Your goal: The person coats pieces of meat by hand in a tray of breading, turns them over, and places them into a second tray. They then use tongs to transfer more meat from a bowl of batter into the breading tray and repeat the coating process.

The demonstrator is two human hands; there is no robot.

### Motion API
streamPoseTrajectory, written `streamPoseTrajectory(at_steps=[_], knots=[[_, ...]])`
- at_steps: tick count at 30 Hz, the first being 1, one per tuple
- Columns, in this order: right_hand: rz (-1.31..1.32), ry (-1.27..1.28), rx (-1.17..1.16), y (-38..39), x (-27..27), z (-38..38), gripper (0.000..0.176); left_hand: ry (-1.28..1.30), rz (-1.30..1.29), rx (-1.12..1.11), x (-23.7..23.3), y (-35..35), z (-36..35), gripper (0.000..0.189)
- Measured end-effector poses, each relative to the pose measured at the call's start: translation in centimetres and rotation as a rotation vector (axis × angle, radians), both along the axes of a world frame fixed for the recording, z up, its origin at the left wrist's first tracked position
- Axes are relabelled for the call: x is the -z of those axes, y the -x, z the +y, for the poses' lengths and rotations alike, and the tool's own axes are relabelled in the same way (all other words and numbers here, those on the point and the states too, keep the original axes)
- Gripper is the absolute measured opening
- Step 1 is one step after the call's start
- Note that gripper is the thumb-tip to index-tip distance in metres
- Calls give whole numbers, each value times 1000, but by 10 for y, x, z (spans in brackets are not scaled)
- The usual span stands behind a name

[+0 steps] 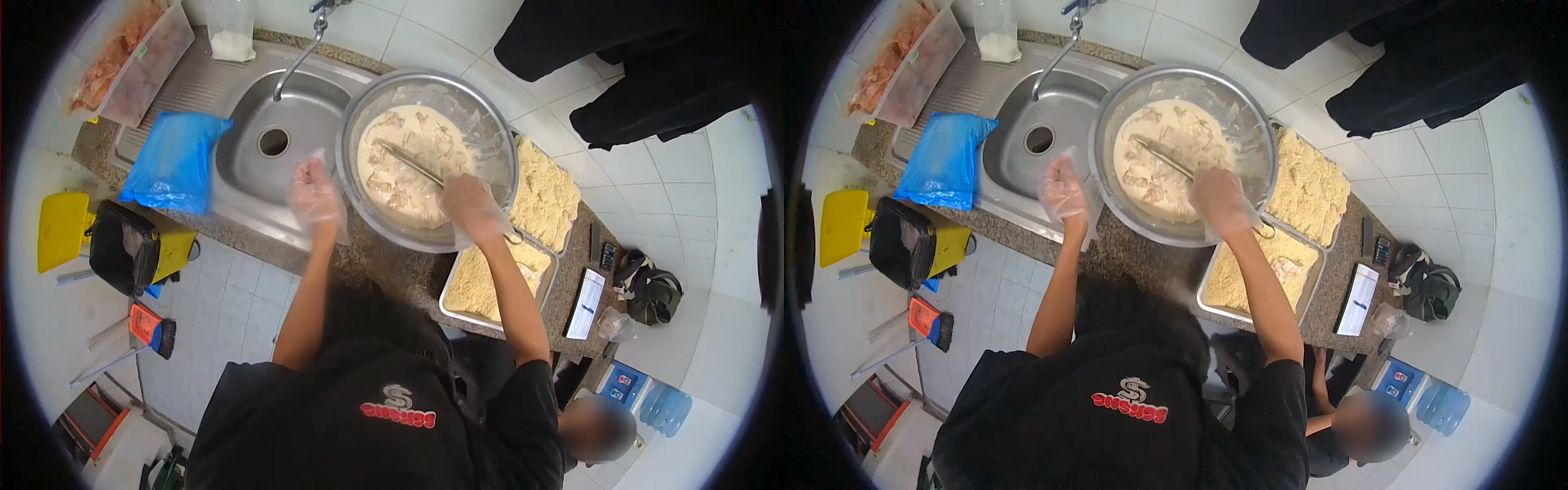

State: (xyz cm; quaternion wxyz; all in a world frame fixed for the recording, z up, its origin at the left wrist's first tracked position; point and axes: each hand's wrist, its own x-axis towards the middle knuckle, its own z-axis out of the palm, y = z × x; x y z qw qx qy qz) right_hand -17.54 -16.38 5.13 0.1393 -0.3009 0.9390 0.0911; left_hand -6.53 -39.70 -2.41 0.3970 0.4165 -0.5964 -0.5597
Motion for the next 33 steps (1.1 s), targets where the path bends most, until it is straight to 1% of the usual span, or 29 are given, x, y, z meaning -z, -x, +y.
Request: streamPoseTrajectory(at_steps=[1,2,4,5,7,8,10,11,13,14,16,17,18,19,20,21,22,23,25,26,27,28,29,30,31,32,33], knots=[[15,80,-49,6,3,9,52,41,-51,35,3,6,-1,43],[28,80,-55,8,-6,15,52,41,-38,29,0,11,-2,43],[-116,67,74,7,-26,32,55,131,-360,149,-8,20,-3,44],[-103,69,70,9,-32,43,55,133,-346,144,-9,24,-4,44],[-239,107,201,6,-43,68,58,245,-506,238,-9,31,-3,45],[-228,111,207,-1,-53,78,58,250,-494,242,-2,34,-2,45],[-101,101,242,-18,-76,94,62,264,-456,260,16,38,-4,48],[-88,102,251,-27,-88,98,62,267,-443,268,24,41,-6,48],[50,91,301,-45,-104,103,61,263,-387,274,42,41,-7,51],[53,89,311,-50,-99,105,61,263,-383,284,47,42,-8,51],[166,59,255,-65,-73,105,57,320,-363,263,56,43,-9,56],[143,89,238,-72,-63,101,53,336,-355,300,56,42,-10,56],[153,100,293,-76,-47,98,53,291,-402,299,55,42,-11,60],[61,85,242,-78,-28,97,53,252,-449,301,53,44,-11,64],[-32,76,184,-80,-24,93,52,281,-437,349,45,42,-10,64],[-23,93,226,-82,-27,95,52,270,-450,394,37,39,-12,66],[-66,114,266,-82,-47,90,53,256,-465,428,30,39,-15,69],[-112,131,294,-79,-63,87,54,272,-458,443,46,43,-19,69],[-113,145,336,-74,-79,104,56,349,-392,328,85,49,-24,70],[-116,151,367,-70,-89,112,57,356,-386,331,90,50,-26,70],[-181,116,407,-65,-101,118,59,355,-366,339,95,52,-28,69],[-175,121,413,-61,-101,129,59,352,-347,348,96,53,-28,68],[-135,127,453,-59,-101,141,58,357,-341,354,85,53,-25,68],[-96,133,493,-58,-100,150,57,306,-399,353,75,52,-24,66],[-103,142,594,-61,-114,151,55,256,-457,352,71,51,-23,65],[-99,148,607,-62,-107,159,55,263,-452,364,70,50,-21,65],[-10,110,600,-61,-95,171,54,237,-423,366,67,50,-21,65]])
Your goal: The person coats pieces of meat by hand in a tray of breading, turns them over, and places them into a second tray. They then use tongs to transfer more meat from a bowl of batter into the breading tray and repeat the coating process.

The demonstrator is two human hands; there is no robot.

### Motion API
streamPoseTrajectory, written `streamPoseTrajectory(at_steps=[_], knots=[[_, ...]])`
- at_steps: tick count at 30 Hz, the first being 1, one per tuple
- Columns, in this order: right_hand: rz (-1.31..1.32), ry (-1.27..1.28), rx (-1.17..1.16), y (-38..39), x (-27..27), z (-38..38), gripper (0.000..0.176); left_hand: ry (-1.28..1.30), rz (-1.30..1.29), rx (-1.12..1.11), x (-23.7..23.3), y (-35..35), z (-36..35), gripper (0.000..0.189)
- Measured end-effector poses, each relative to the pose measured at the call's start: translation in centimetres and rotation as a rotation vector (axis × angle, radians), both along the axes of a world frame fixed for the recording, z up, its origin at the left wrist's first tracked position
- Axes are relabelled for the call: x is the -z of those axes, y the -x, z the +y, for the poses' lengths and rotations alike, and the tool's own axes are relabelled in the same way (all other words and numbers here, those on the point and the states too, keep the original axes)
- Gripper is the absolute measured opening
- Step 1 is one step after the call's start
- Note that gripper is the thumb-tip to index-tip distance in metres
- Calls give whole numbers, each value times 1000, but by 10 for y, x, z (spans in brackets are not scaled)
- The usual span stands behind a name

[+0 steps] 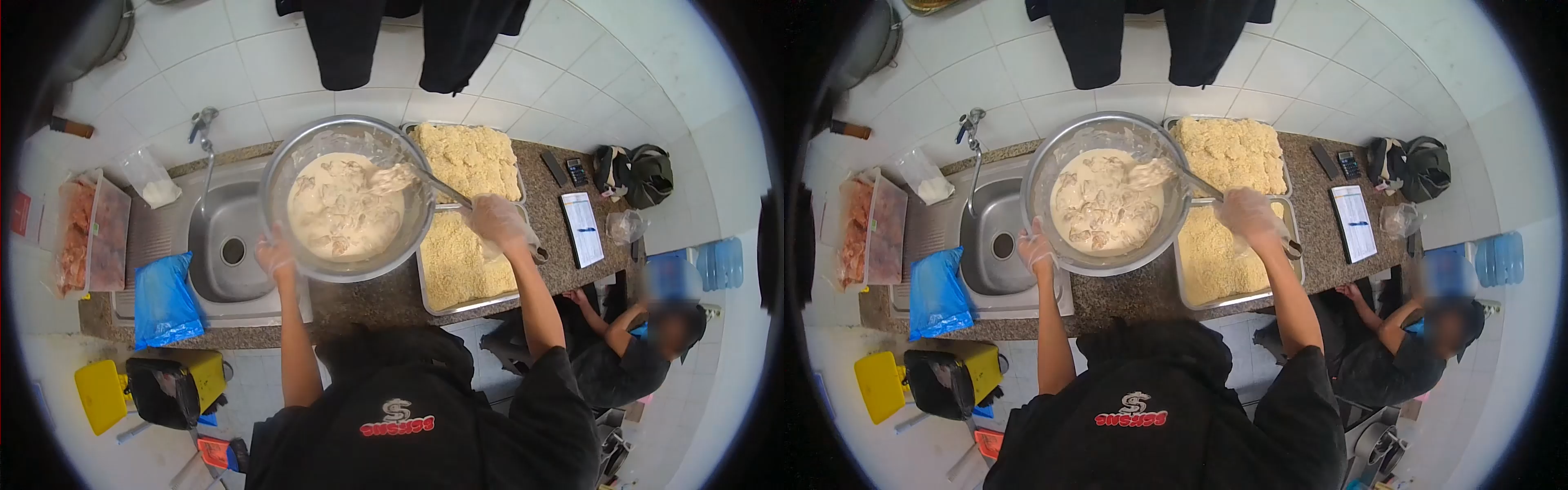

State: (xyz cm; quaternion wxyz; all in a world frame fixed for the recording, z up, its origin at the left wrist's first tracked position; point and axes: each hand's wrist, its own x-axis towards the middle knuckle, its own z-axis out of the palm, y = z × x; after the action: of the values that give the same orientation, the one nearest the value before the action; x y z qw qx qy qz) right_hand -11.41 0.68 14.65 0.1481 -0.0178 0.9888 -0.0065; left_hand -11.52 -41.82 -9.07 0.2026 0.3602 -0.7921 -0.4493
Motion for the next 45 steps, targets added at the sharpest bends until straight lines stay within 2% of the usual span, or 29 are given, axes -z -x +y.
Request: streamPoseTrajectory(at_steps=[1,4,7,10,13,17,20,22,23,28,30,32,34,35,37,39,41,43,45], knots=[[73,-63,-4,-1,5,9,53,-31,25,-3,1,1,-1,66],[47,-15,-53,-10,1,27,55,-92,23,8,15,3,-7,70],[-36,124,67,-26,-23,32,57,-90,-10,13,-48,-11,15,75],[-74,152,182,-41,-33,51,62,-122,73,85,-55,-15,17,76],[-125,273,253,-59,-40,83,63,-31,-34,85,-64,-15,18,74],[-47,408,378,-103,-75,104,62,62,-1,92,-34,-11,5,64],[12,279,325,-127,-88,117,61,26,-24,127,-25,-8,1,57],[42,216,295,-143,-87,121,61,11,177,118,-16,-6,1,54],[77,158,260,-148,-86,123,60,9,174,125,-12,-5,-1,54],[-185,313,447,-154,-72,140,60,127,164,83,-27,-10,8,61],[-41,13,251,-154,-49,151,60,129,138,101,-22,-9,3,61],[-5,-57,325,-150,-43,147,61,132,114,110,-15,-9,-1,60],[34,-127,389,-141,-45,137,63,273,72,120,-10,-9,-5,58],[34,-73,355,-136,-53,127,63,272,69,107,-18,-11,-2,58],[37,-16,300,-124,-64,101,63,-65,209,157,-31,-14,9,64],[-30,90,205,-106,-66,65,64,7,146,104,-32,-13,11,62],[10,81,91,-86,-54,29,65,71,82,57,-32,-16,8,60],[47,97,-31,-65,-26,2,69,-57,123,87,-32,-15,9,62],[74,16,-7,-38,-6,-35,54,-87,107,91,-14,-10,2,61]])
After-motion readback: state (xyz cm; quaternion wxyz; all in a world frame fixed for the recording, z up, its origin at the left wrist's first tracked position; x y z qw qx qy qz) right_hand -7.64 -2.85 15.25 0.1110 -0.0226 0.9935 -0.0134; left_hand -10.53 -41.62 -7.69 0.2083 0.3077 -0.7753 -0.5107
